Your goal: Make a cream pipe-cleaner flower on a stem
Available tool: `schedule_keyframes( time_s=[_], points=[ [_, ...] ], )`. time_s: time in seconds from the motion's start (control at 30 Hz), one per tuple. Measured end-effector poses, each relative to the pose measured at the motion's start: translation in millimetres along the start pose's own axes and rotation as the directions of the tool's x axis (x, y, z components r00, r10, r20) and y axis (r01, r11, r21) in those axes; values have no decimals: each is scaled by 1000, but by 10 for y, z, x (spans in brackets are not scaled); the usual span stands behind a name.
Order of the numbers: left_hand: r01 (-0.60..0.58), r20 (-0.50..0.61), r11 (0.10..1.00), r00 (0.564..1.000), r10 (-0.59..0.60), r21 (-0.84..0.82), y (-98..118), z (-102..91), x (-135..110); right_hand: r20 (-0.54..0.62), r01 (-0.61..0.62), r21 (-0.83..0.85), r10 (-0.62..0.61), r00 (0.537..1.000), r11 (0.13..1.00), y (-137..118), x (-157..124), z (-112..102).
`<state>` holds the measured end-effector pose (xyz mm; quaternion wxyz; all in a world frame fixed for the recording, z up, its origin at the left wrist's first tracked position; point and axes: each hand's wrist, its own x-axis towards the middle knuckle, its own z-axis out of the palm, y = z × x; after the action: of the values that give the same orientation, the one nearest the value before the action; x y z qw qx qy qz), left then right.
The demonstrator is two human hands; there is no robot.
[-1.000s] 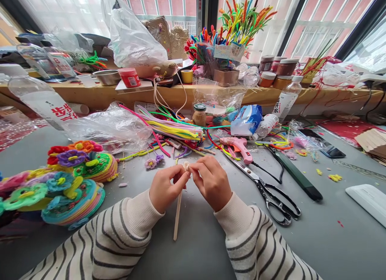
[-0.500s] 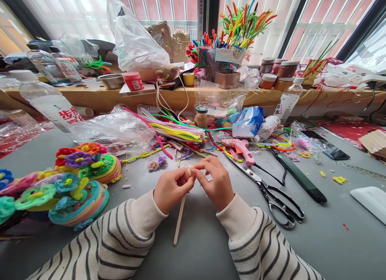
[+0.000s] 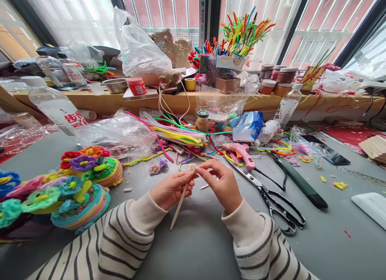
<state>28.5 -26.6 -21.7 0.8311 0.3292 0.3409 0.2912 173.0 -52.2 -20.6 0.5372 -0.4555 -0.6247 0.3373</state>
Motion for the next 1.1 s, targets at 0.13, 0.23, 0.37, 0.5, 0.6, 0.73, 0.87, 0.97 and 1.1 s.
schedule_keyframes(
  time_s=[0.13, 0.23, 0.37, 0.5, 0.6, 0.73, 0.87, 0.97, 1.1],
  points=[
    [-1, -20, 999, 1000, 2, 45, 13, 15, -12, -34, 87, -124, -92, 995, 988, -21, 5, -43],
    [-6, -49, 996, 999, 10, 94, 23, 34, -22, -41, 156, -201, -167, 985, 967, -34, 5, -51],
    [-26, -79, 991, 996, 36, 129, 17, 46, -21, -71, 224, -319, -259, 963, 921, -54, -18, -30],
    [-40, -98, 990, 994, 53, 135, -4, 60, -18, -93, 267, -426, -335, 938, 865, -57, -45, -3],
    [-60, -109, 990, 991, 74, 130, -13, 82, -26, -87, 305, -485, -393, 915, 819, -44, -49, 13],
    [-95, -131, 982, 985, 117, 164, -21, 105, -38, -84, 363, -551, -483, 872, 751, -32, -49, 31],
    [-123, -145, 974, 978, 152, 191, -28, 103, -40, -78, 400, -592, -544, 836, 699, 3, -62, 39],
    [-165, -159, 956, 965, 207, 244, -14, 97, -46, -64, 394, -593, -529, 846, 702, 38, -54, 31],
    [-243, -173, 888, 928, 330, 391, 13, 98, -58, -59, 327, -544, -424, 904, 773, 44, -4, 5]
  ],
)
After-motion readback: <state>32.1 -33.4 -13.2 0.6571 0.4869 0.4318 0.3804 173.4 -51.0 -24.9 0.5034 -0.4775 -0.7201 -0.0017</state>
